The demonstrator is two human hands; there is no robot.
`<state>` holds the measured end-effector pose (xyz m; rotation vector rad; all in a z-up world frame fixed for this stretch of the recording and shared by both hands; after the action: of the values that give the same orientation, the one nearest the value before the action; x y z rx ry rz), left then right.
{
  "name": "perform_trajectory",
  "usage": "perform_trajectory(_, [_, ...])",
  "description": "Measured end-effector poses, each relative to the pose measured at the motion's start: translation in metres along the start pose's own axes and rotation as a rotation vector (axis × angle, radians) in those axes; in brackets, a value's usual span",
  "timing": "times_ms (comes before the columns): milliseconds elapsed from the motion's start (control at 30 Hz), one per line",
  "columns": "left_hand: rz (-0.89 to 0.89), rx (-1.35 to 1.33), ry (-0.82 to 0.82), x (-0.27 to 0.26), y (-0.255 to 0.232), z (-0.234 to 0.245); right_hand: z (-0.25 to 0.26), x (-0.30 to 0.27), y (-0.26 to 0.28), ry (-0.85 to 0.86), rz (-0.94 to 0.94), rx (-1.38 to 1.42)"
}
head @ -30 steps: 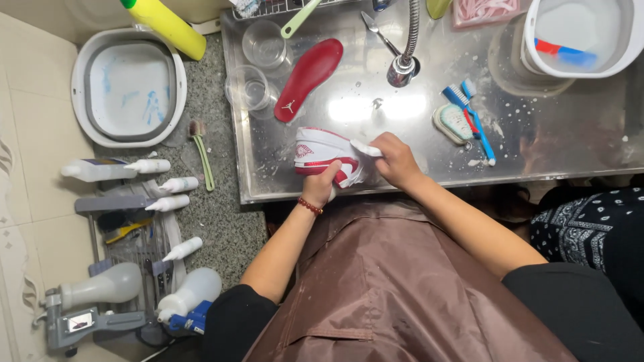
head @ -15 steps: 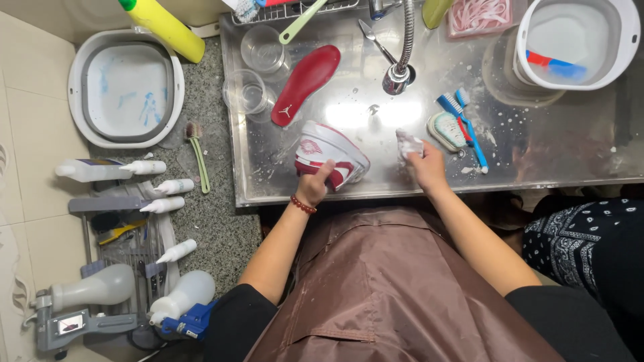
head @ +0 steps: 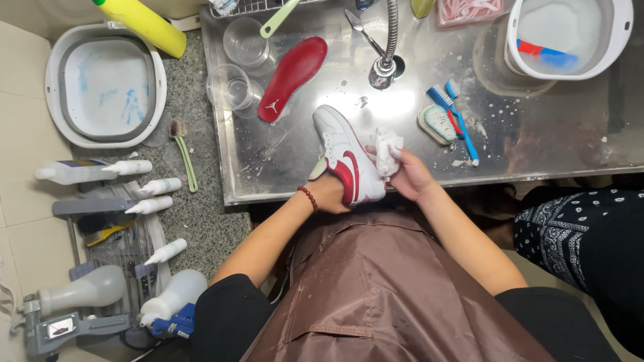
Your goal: Clean a red and white sneaker at a sink using a brush, soap, and a cloth.
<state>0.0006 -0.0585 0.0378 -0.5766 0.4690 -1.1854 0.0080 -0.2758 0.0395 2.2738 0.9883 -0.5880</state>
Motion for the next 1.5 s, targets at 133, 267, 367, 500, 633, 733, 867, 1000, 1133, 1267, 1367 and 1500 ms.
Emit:
perform_trajectory(133, [0.396, -0.176, 0.205, -0.023, 0.013, -0.002, -0.003, 0.019, -0.017, -0.098, 0.064, -0.027])
perform_trajectory(267, [0.483, -0.985, -0.818, -0.045, 0.038, -0.019, -0.001, 0.033, -0.047, -0.166, 0.035, -0.074])
perform_trajectory(367, [0.601, -1.287, -1.097, -0.055, 0.048, -0.013, -0.001, 0.050, -0.056, -0.188, 0.093, -0.141])
perform_trajectory(500, [0.669, -1.114, -1.035, -0.068, 0.055, -0.018, 0.008, 0.092, -0.069, -0.381, 0.261, -0.768])
perform_trajectory(633, [0.591, -0.969, -1.003, -0.065, 0.063, -0.001, -0.048, 0.107, -0.045, -0.678, 0.459, -1.149])
perform_trajectory(733, [0.581, -0.989, -0.973, -0.071, 0.063, -0.006, -0.061, 0.099, -0.059, -0.763, 0.515, -1.205])
perform_trajectory(867, [0.637, -0.780, -0.919, -0.065, 0.085, -0.008, -0.058, 0.101, -0.064, -0.810, 0.497, -1.345])
perform_trajectory(1000, [0.600, -0.763, -0.856, -0.070, 0.093, -0.010, -0.076, 0.133, -0.035, -0.958, 0.609, -1.355])
perform_trajectory(1133, [0.631, -0.814, -0.819, -0.074, 0.106, -0.023, -0.046, 0.129, -0.062, -0.958, 0.647, -1.318])
perform_trajectory(1267, [0.646, -0.687, -0.765, -0.076, 0.101, -0.029, -0.057, 0.128, -0.060, -0.849, 0.772, -1.206])
perform_trajectory(1367, [0.647, -0.628, -0.729, -0.067, 0.099, -0.020, -0.065, 0.150, -0.023, -0.899, 0.783, -1.190])
perform_trajectory(1500, [0.728, -0.574, -0.631, -0.060, 0.093, -0.019, -0.067, 0.132, -0.017, -0.921, 0.655, -1.086])
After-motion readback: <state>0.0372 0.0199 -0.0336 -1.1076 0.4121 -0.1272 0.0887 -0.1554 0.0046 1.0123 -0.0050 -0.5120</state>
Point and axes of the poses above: each hand's wrist, its own x-axis towards the middle knuckle, its own z-axis out of the back of the hand, y = z × x, the point moved 3 cm from there along x, towards the middle knuckle, and after that the axes turned 9 degrees about -z, right-handed, at the moved point
